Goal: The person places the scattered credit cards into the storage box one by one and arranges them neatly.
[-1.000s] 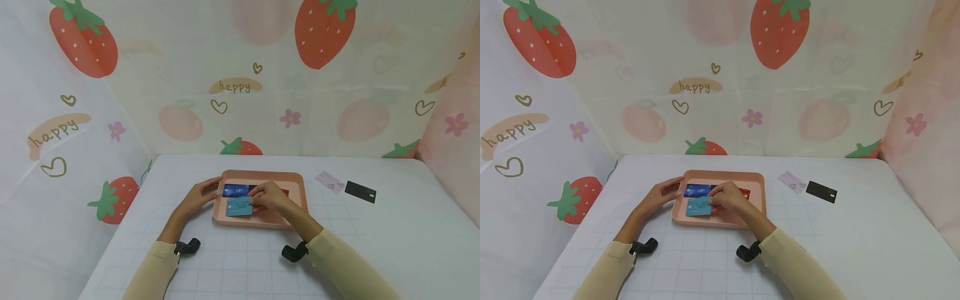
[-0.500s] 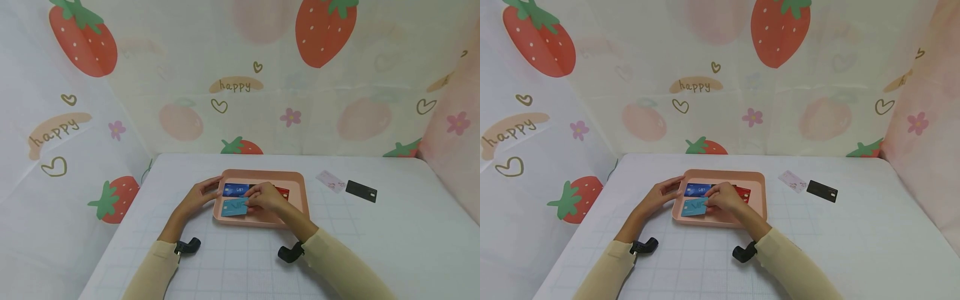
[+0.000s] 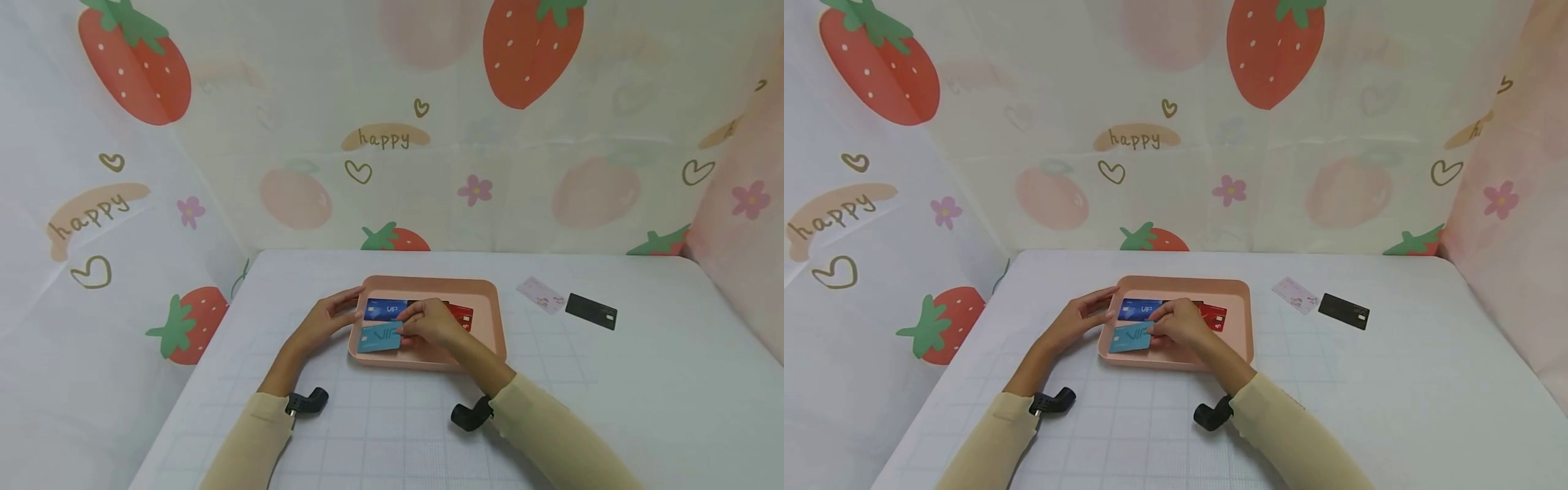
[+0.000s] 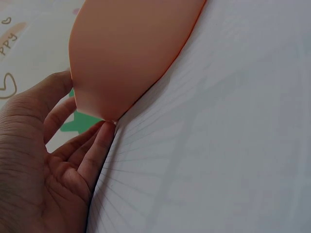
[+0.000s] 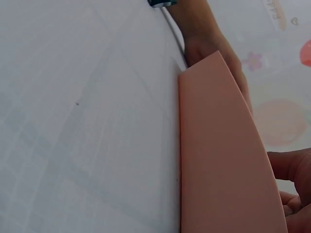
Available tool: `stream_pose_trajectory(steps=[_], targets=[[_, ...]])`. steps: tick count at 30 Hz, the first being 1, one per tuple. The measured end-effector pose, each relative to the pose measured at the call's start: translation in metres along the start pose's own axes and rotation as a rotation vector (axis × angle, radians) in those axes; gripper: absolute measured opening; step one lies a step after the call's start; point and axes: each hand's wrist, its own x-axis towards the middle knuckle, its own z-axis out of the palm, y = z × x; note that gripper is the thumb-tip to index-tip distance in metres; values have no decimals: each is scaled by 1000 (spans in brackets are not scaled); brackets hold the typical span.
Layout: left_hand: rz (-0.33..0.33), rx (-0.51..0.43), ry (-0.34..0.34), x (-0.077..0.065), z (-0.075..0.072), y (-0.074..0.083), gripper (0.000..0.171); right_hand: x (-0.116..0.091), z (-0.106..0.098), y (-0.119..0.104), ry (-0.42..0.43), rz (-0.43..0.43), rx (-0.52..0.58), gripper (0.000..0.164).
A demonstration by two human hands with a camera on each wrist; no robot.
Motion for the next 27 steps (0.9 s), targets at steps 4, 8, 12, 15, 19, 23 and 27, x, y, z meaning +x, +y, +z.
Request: stream_pose_trajectory(steps=[4,8,12,15,19,23,27], targets=[[-11,-5,4,0,0,0,57,0,-1,1,11,2,-30,14],[-18,-14,3,-1,1,1,59,-1,-1,1,30,6,-62,13],[-16,-34,-2,-1,0,2,59,-2,-2,2,42,11,-65,11],[-21,-35,-3,-1,0,2,60,-3,-3,3,44,10,-74,11],[-30,-26,-5,-3,1,9,60,-4,-4,3,39,10,-100,12],[-25,-28,-11,-6,3,24,59,-5,-5,2,32,7,-119,15],[-18,-28,-10,-7,4,26,59,-5,-5,3,39,-1,-128,17]])
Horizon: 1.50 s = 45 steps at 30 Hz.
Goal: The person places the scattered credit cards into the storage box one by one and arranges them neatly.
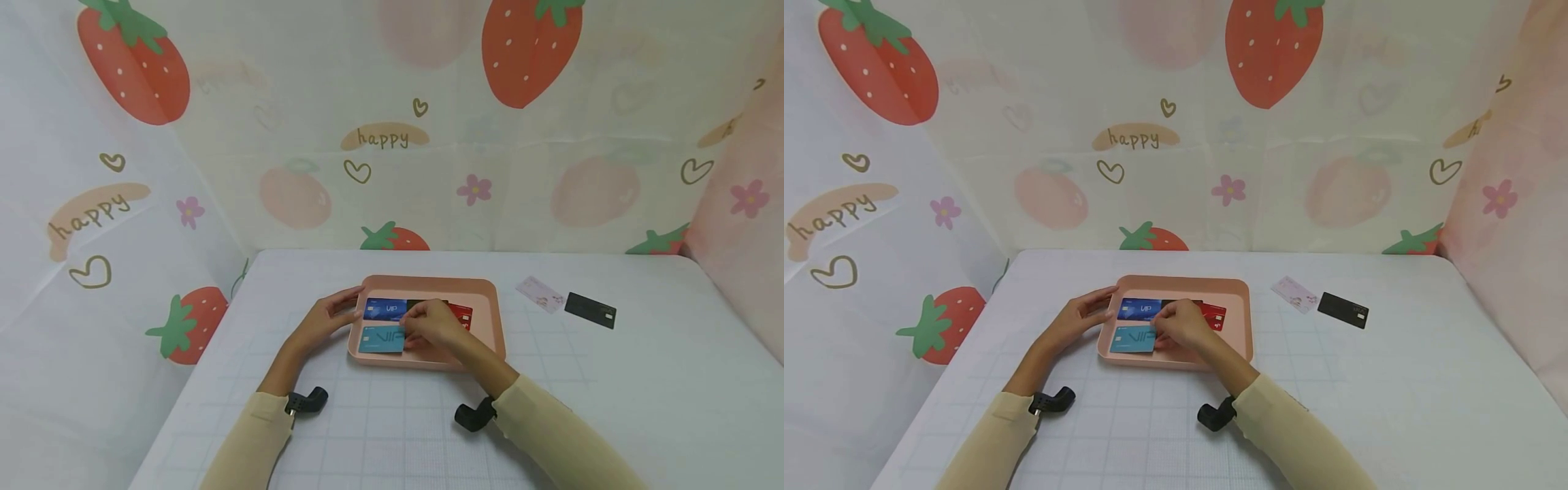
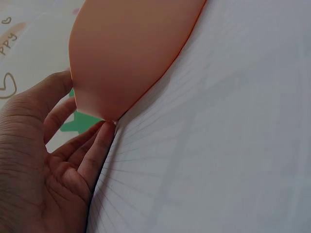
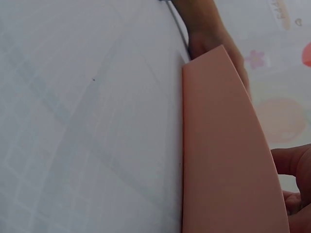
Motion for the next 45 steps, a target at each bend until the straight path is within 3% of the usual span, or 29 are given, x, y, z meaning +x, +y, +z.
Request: stream_pose_trajectory(steps=[5,8,31,37,45], targets=[[-18,-4,6,5,-2,-18,61,-1,1,0,13,9,-3,19],[-8,-4,4,6,-3,-21,61,-1,2,0,18,16,6,21],[11,16,7,8,-4,-23,59,-7,-4,1,38,-33,-40,24],[7,16,9,7,-4,-21,60,-16,-9,-4,4,-46,-15,26],[22,35,7,7,-4,-21,60,-37,-24,-15,-50,-139,-49,33]])
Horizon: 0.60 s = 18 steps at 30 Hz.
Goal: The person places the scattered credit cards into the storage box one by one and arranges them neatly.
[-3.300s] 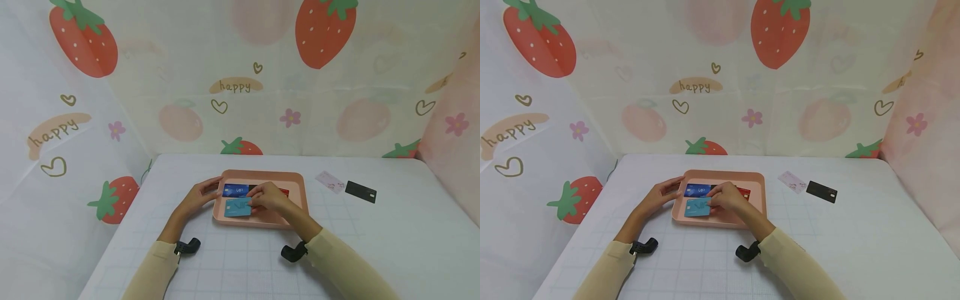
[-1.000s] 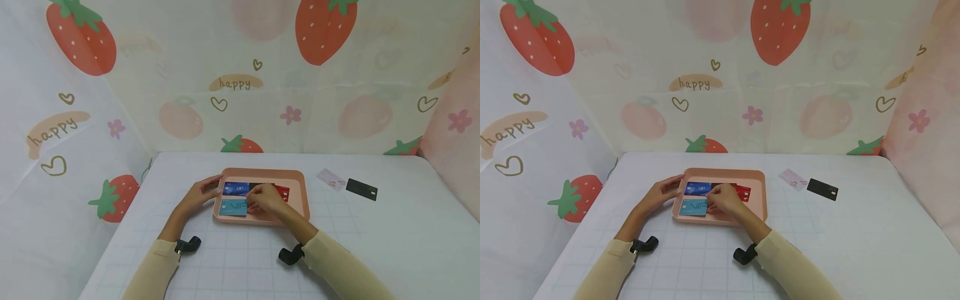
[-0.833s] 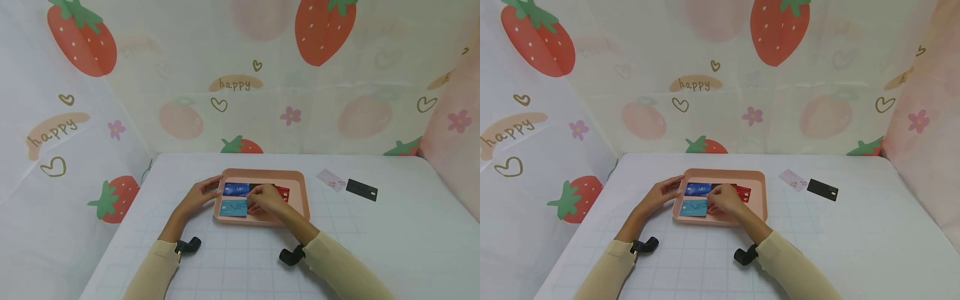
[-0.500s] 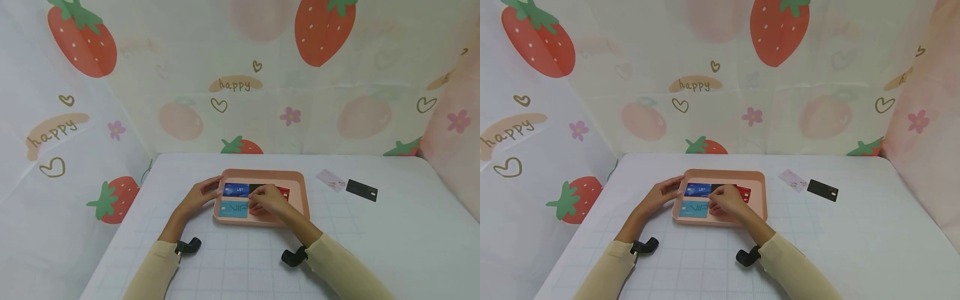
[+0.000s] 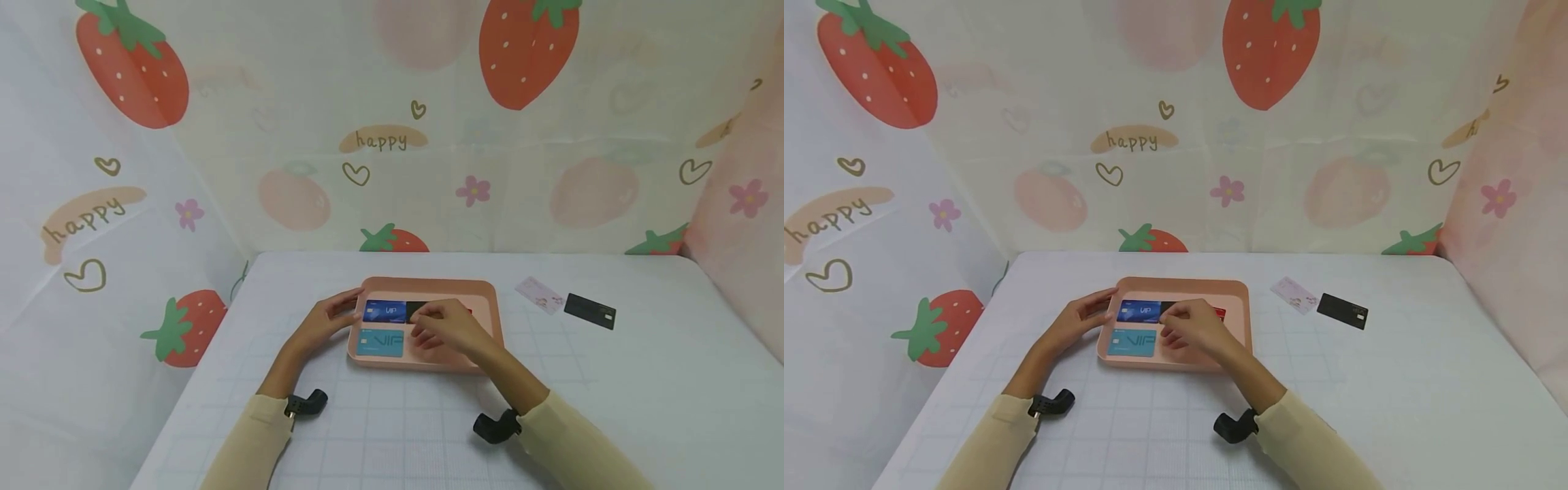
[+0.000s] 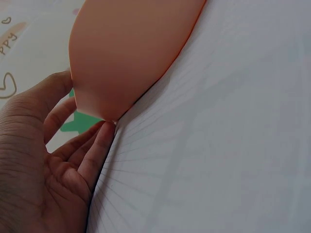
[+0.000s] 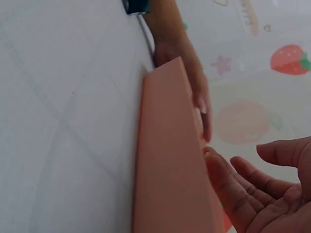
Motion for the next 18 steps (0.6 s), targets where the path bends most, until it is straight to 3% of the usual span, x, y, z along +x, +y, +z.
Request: stream_pose_trajectory(steps=[6,10,18], targets=[[5,-12,1,1,1,-3,59,-11,-16,-8,24,-32,-3,26],[-15,0,7,1,2,-2,59,-16,-29,-8,31,-31,-20,31],[-24,14,-9,-2,4,19,58,-25,-56,-5,76,-93,-33,31]])
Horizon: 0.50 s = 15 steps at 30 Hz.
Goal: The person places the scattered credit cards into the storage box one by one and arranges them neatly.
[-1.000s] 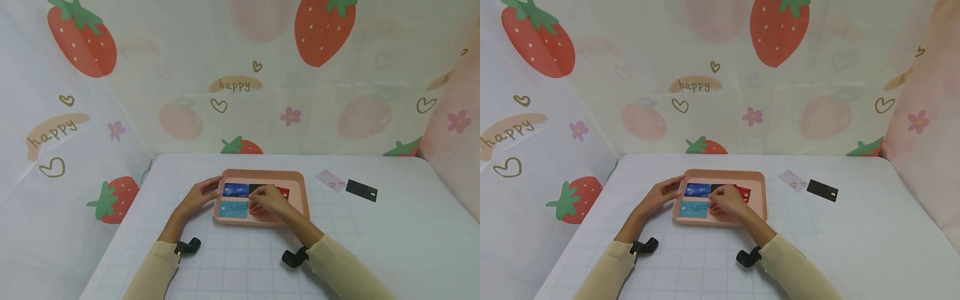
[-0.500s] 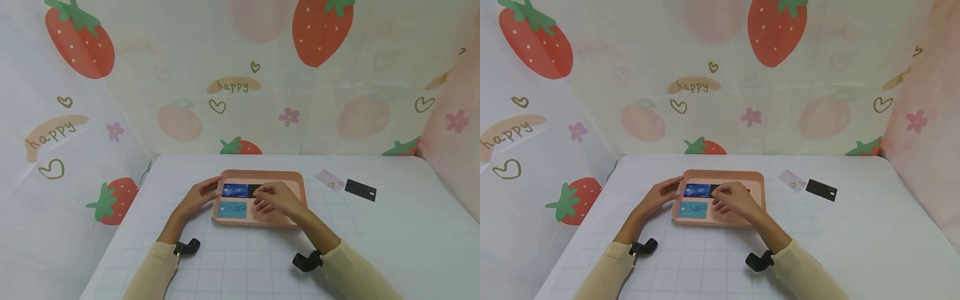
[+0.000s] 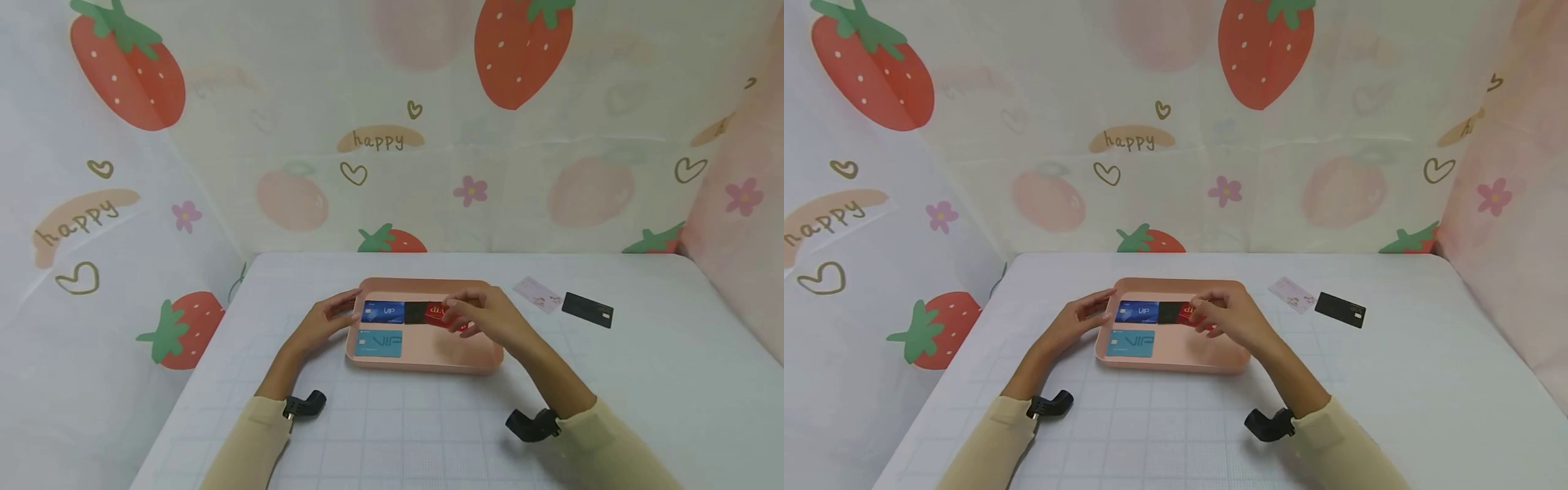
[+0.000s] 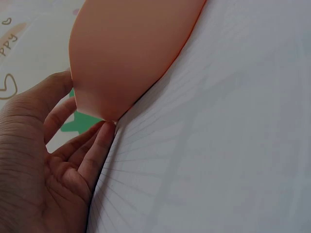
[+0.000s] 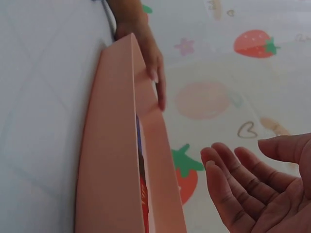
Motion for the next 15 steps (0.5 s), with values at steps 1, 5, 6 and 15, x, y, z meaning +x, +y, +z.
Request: stream_pose_trajectory(steps=[1,5,6,15], targets=[[0,-1,0,0,0,0,58,-1,-3,0,10,9,-2,31],[5,-8,7,4,-1,-15,59,-4,-14,2,35,24,-23,33],[8,-7,9,5,-1,-17,59,-4,-17,3,37,25,-24,32],[14,-19,9,5,-3,-24,59,-10,-36,5,83,37,-67,33]])
